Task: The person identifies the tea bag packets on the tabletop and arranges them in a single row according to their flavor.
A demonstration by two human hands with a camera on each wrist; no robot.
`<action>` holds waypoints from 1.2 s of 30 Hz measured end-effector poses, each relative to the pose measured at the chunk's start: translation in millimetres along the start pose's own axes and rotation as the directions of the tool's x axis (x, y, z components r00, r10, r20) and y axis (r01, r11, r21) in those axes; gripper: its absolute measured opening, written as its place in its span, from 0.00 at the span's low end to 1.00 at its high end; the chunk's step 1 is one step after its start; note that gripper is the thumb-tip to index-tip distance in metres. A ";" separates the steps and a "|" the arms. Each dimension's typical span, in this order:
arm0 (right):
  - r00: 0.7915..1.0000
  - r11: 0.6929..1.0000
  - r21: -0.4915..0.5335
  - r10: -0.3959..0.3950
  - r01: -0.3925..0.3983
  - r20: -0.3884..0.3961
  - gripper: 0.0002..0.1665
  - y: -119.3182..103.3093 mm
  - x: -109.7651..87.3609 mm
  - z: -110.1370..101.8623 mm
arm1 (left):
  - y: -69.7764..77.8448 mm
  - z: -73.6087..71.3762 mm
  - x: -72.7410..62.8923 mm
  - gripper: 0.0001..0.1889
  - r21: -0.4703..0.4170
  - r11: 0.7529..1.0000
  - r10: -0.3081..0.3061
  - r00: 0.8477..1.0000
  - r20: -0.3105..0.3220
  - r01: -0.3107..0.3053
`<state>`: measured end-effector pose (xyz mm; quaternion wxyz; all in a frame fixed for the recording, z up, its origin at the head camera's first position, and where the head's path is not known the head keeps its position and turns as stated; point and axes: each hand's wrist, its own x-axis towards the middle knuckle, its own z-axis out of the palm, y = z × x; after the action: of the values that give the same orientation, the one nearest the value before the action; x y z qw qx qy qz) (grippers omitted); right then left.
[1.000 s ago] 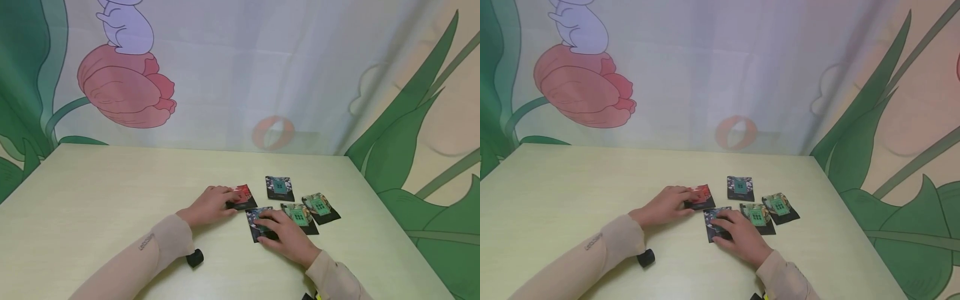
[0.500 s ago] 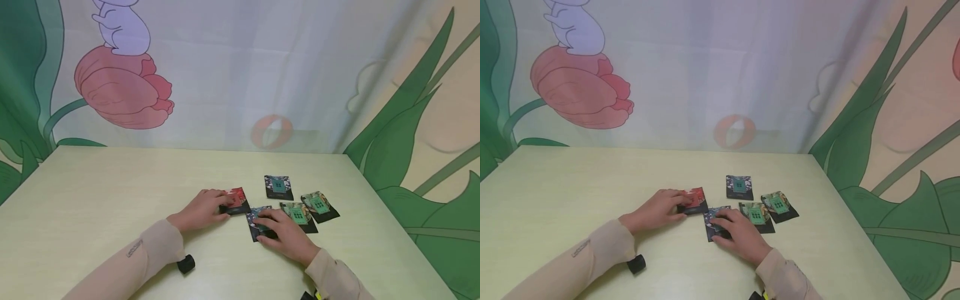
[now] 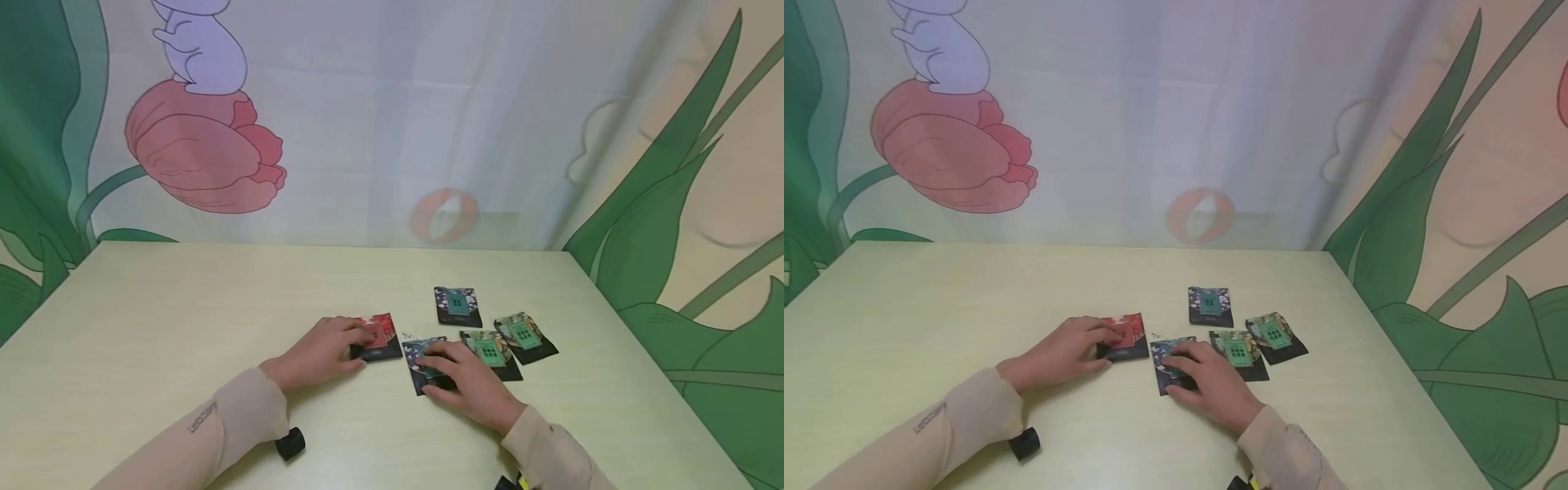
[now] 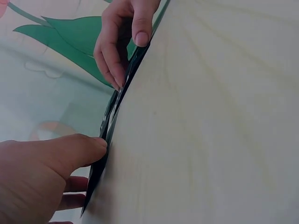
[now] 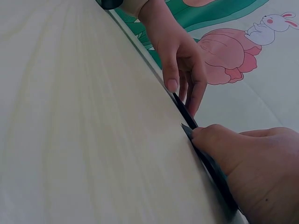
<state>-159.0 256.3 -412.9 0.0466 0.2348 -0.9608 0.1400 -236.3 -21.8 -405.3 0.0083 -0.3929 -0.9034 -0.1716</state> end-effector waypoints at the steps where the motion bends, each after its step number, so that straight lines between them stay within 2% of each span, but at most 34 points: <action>1: 1.000 1.000 0.002 0.000 0.000 -0.002 0.27 -0.1 -0.1 0.0 | 0.2 -0.4 -1.2 0.21 0.003 1.000 0.003 1.000 0.001 -0.003; 10: 1.000 1.000 0.013 0.005 -0.006 0.006 0.27 -0.4 -0.4 0.5 | 2.0 -2.9 -12.9 0.22 0.037 0.999 0.009 1.000 0.000 -0.009; 19: 1.000 1.000 0.005 -0.014 0.014 -0.018 0.26 0.8 -0.2 2.1 | -0.2 -5.9 -28.4 0.23 0.092 0.995 0.034 0.999 0.005 -0.035; 29: 0.997 0.999 -0.002 -0.046 0.046 -0.056 0.26 1.4 0.0 2.9 | -2.8 -10.6 -43.7 0.22 0.076 0.997 0.034 0.999 -0.001 -0.034; 36: 0.999 1.000 0.008 -0.027 0.027 -0.037 0.26 1.2 -0.1 2.8 | -4.0 -11.8 -53.5 0.21 0.087 0.996 0.036 0.999 -0.018 -0.034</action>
<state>-159.5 256.6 -415.9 0.0654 0.2453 -0.9559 0.1477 -203.6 -65.9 -403.4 0.0370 -0.4064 -0.9028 -0.1361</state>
